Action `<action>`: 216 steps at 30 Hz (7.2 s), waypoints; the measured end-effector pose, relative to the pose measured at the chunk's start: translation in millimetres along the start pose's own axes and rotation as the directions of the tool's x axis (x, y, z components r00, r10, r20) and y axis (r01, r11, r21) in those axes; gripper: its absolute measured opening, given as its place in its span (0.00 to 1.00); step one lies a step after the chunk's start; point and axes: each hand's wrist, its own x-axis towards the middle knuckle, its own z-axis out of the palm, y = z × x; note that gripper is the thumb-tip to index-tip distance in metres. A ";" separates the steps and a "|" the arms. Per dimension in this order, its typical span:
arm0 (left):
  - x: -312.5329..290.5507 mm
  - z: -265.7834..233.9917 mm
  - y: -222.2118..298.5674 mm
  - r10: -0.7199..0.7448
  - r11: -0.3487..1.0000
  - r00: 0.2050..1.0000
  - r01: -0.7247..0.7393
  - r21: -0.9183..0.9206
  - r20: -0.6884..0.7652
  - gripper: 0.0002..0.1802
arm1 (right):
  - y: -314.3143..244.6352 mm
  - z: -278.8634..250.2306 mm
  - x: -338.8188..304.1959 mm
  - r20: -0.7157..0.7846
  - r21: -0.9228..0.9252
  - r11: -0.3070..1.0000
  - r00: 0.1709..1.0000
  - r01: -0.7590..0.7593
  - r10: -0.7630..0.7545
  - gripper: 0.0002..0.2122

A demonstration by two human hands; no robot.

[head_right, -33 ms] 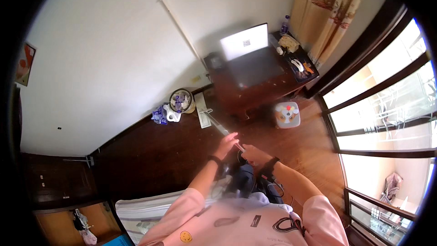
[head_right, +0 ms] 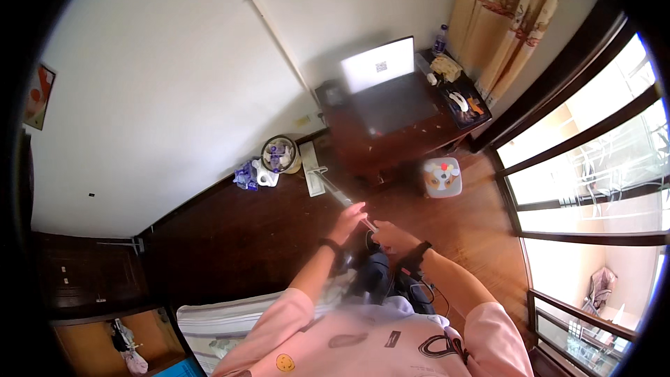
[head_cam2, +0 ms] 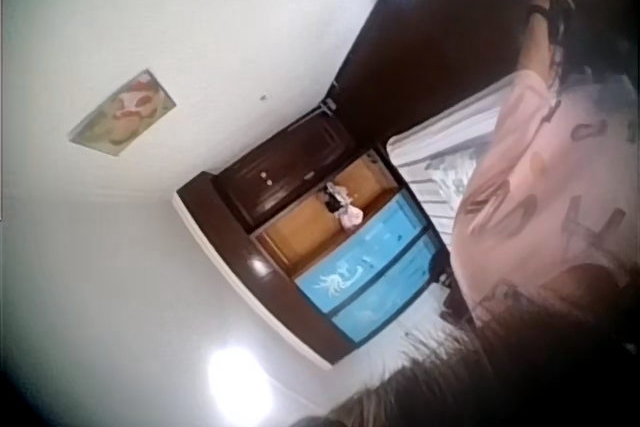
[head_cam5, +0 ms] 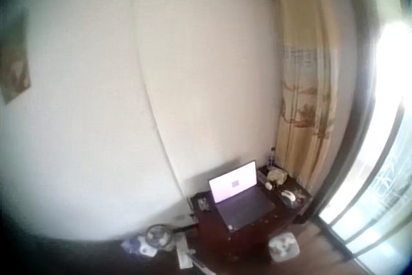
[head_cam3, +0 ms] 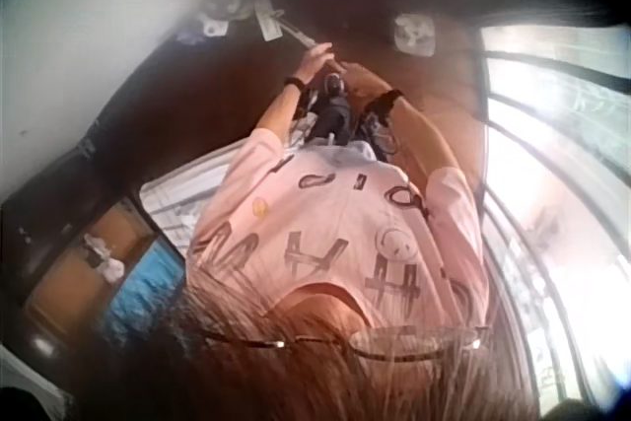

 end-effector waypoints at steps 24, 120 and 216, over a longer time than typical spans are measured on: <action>-100.7 152.6 -25.2 -0.030 0.914 0.974 -0.063 0.401 0.223 0.20 | -47.7 14.0 -214.5 0.357 0.930 -0.239 0.843 -0.280 0.402 0.04; -134.8 134.1 63.6 0.497 0.638 0.844 -0.513 0.574 0.202 0.13 | -82.3 -92.4 -160.1 -0.341 0.443 0.869 0.855 -0.220 0.391 0.12; -239.0 297.2 -75.3 0.127 0.771 0.965 -0.240 0.590 0.227 0.29 | -63.9 38.3 -371.2 -0.613 0.728 0.666 0.590 0.163 0.525 0.14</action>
